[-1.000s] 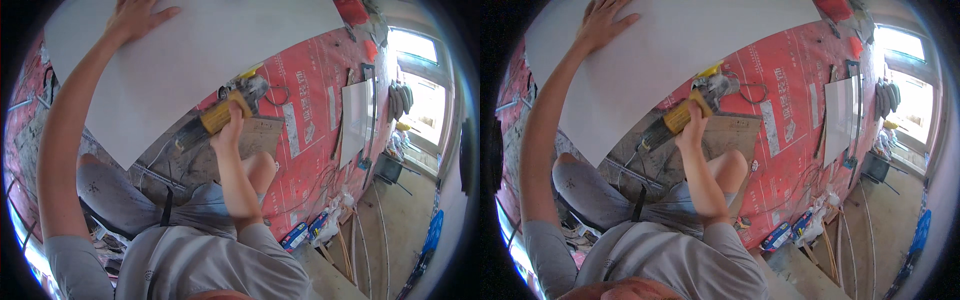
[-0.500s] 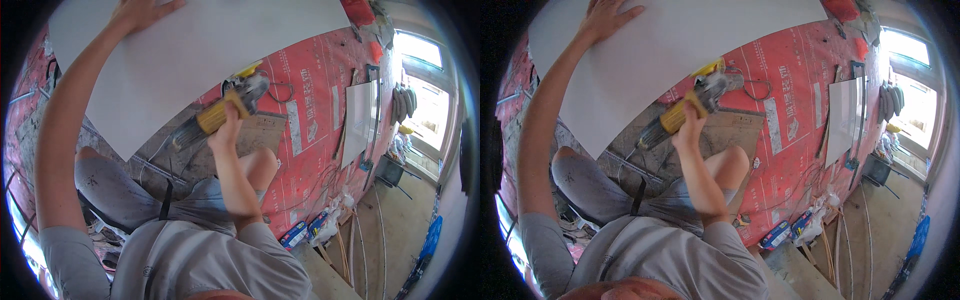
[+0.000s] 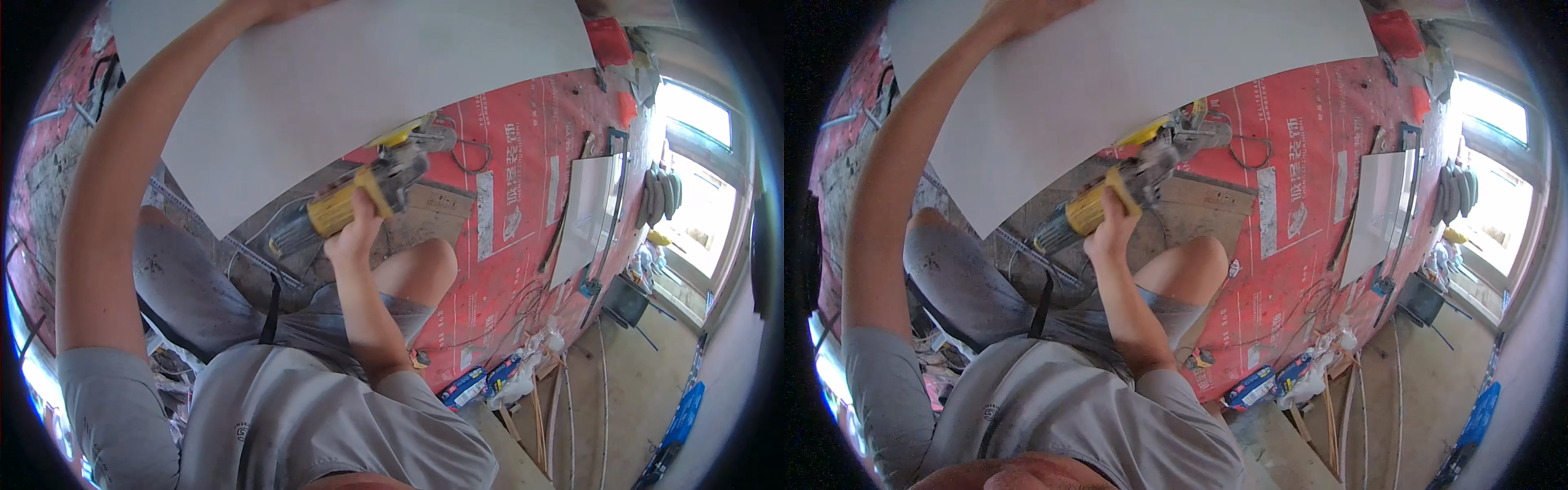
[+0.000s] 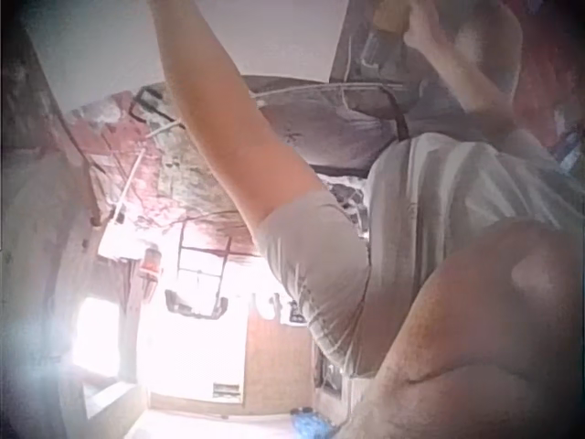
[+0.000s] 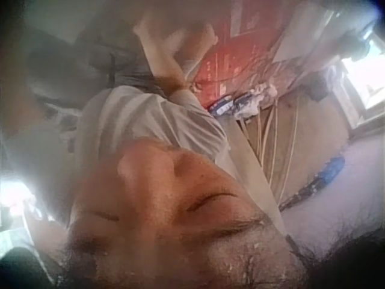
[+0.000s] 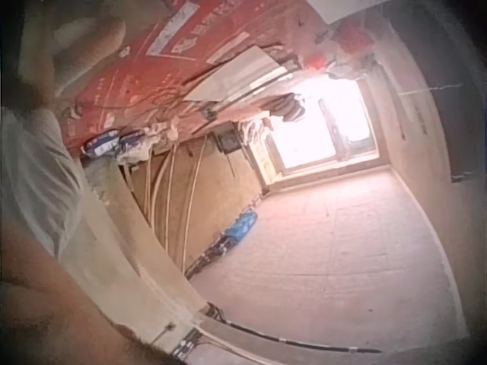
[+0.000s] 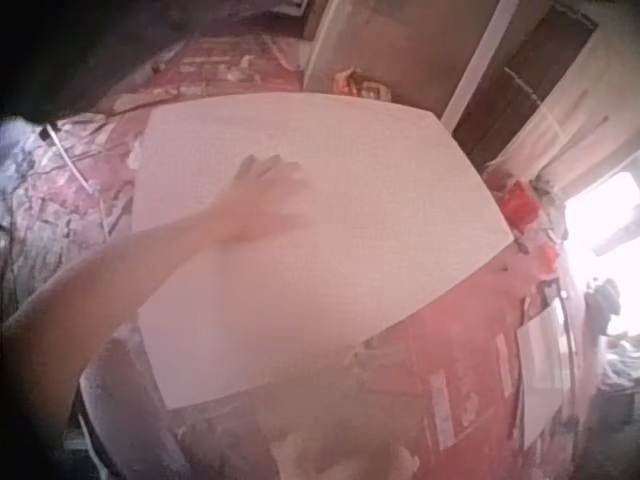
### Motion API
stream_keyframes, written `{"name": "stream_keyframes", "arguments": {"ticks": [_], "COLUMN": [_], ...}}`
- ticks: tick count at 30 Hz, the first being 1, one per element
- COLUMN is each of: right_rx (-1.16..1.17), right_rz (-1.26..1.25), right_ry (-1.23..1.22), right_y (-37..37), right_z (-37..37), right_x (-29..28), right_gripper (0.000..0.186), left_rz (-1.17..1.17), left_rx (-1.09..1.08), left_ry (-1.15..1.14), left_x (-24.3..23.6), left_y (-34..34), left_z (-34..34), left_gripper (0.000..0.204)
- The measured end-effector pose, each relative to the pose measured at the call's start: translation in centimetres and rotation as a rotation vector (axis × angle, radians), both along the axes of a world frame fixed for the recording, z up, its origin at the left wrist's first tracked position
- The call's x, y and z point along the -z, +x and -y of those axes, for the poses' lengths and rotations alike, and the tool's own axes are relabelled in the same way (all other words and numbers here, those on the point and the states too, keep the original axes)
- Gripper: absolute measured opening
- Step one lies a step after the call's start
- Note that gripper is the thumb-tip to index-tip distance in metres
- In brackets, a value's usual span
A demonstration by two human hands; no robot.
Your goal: Grinding the edge of a large white tile using a handheld angle grinder.
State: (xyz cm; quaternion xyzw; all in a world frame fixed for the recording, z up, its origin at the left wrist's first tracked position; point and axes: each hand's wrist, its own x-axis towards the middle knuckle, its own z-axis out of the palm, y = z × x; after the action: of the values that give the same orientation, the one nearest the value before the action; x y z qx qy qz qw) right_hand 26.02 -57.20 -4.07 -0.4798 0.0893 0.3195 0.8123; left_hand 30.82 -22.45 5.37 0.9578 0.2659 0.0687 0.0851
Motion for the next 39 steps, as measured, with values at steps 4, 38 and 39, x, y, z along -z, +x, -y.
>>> {"name": "stream_keyframes", "arguments": {"ticks": [4,38,39], "right_rx": [0.027,-0.039,-0.066], "right_rz": [-0.010,-0.045,-0.050], "right_ry": [0.099,0.029,0.046], "right_y": [-1.0,-15.0,-15.2], "right_z": [0.1,-0.1,-0.1], "right_x": [0.9,0.7,0.7], "right_gripper": [0.041,0.045,0.045], "left_rz": [-0.031,0.110,0.102], "left_rx": [-0.004,0.070,0.074], "left_ry": [-0.048,-0.101,-0.098], "left_x": [-0.2,-2.8,-3.0], "left_y": [0.0,-1.2,-1.3], "left_z": [0.1,0.8,1.0], "left_gripper": [0.065,0.051,0.051]}}
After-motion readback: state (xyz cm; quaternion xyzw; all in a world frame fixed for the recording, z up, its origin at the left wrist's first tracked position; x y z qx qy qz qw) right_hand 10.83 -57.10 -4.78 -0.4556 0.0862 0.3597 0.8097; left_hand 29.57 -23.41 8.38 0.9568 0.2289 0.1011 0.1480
